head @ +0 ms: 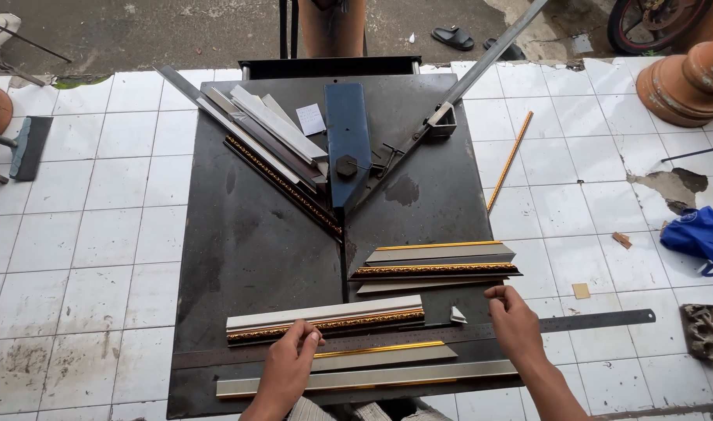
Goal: Inspecting and organizing cut pieces of picture frame molding on a workbench to check for fit and quality.
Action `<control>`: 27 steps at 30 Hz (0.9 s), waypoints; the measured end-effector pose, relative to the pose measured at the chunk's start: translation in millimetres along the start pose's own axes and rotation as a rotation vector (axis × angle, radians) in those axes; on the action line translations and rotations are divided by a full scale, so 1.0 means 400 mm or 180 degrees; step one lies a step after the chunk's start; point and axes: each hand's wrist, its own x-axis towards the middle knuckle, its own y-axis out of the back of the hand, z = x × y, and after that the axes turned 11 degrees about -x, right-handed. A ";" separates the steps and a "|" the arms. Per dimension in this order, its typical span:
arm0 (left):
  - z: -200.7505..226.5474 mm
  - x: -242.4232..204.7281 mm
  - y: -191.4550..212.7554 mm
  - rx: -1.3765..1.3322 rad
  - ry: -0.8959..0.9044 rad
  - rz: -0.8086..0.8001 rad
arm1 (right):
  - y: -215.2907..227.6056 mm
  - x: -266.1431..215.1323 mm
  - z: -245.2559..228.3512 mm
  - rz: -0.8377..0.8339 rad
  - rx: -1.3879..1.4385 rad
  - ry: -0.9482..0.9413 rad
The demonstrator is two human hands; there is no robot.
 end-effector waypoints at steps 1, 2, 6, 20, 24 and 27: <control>0.006 -0.011 -0.011 0.0026 -0.0007 -0.0016 | 0.003 -0.001 0.014 0.0005 0.0022 -0.0021; 0.009 -0.026 -0.020 0.0344 0.0129 -0.0332 | 0.004 -0.007 0.031 -0.0058 -0.0047 -0.0068; 0.043 -0.026 -0.084 0.0947 -0.0066 -0.0935 | -0.008 -0.006 0.061 -0.0250 -0.0938 0.0035; 0.414 -0.022 -0.383 0.1148 -0.1363 -0.1726 | -0.037 0.066 0.051 -0.0273 -0.1243 0.1293; 0.390 -0.018 -0.408 0.0647 -0.1050 -0.1708 | 0.019 0.104 0.082 -0.0606 0.0546 0.0435; 0.367 -0.002 -0.419 0.0399 -0.0643 -0.1456 | 0.059 0.158 0.097 -0.0723 0.2662 0.0081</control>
